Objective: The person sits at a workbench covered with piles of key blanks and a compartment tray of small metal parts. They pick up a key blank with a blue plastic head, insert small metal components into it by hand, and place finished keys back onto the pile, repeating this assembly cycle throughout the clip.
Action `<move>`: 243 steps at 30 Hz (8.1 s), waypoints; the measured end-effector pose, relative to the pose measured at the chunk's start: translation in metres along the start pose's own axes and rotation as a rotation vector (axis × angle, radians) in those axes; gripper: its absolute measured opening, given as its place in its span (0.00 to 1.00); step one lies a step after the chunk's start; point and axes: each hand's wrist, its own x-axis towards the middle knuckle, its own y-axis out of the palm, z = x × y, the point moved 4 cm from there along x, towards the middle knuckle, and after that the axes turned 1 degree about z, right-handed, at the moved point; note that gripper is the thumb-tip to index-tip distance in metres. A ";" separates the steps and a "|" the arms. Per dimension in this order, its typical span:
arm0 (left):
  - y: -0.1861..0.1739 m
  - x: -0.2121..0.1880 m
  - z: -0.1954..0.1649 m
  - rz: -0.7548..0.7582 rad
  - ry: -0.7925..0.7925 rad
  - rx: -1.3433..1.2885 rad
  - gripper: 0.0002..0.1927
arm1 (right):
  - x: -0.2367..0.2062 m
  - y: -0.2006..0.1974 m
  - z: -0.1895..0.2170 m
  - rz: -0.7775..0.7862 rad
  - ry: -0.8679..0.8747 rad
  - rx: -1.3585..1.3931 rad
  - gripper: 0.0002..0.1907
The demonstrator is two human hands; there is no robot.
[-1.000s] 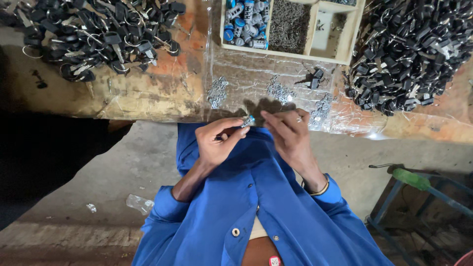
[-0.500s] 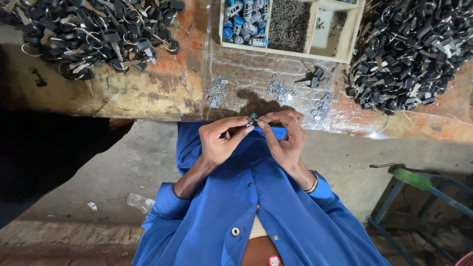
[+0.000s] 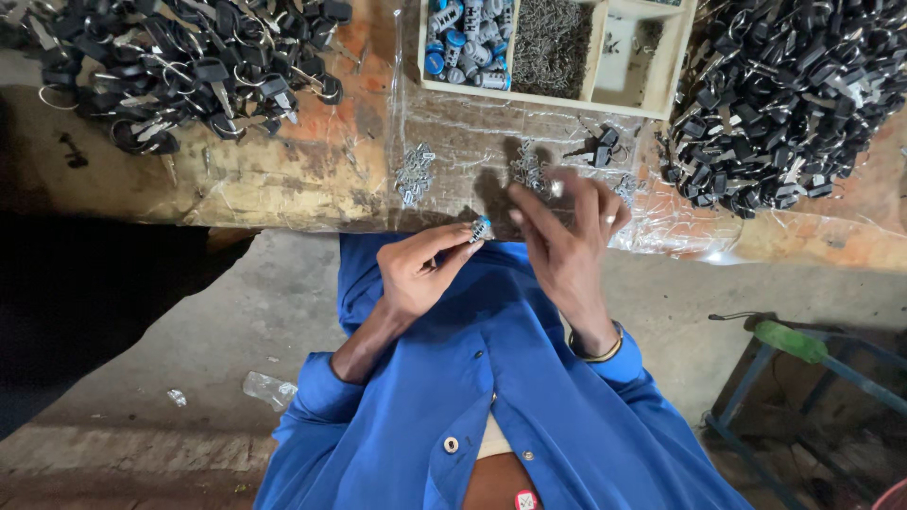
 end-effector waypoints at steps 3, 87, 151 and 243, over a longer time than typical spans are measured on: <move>0.000 -0.001 0.004 -0.001 -0.078 -0.065 0.11 | 0.001 -0.002 0.000 0.026 -0.005 -0.044 0.17; 0.013 0.008 -0.001 0.108 0.010 0.012 0.11 | -0.012 -0.014 -0.018 -0.048 -0.078 0.029 0.20; 0.020 0.001 0.000 0.153 0.014 0.002 0.13 | -0.027 0.021 -0.023 -0.036 0.128 0.661 0.15; 0.017 0.022 -0.030 0.109 0.293 -0.125 0.14 | -0.016 -0.009 -0.042 0.179 0.254 1.059 0.13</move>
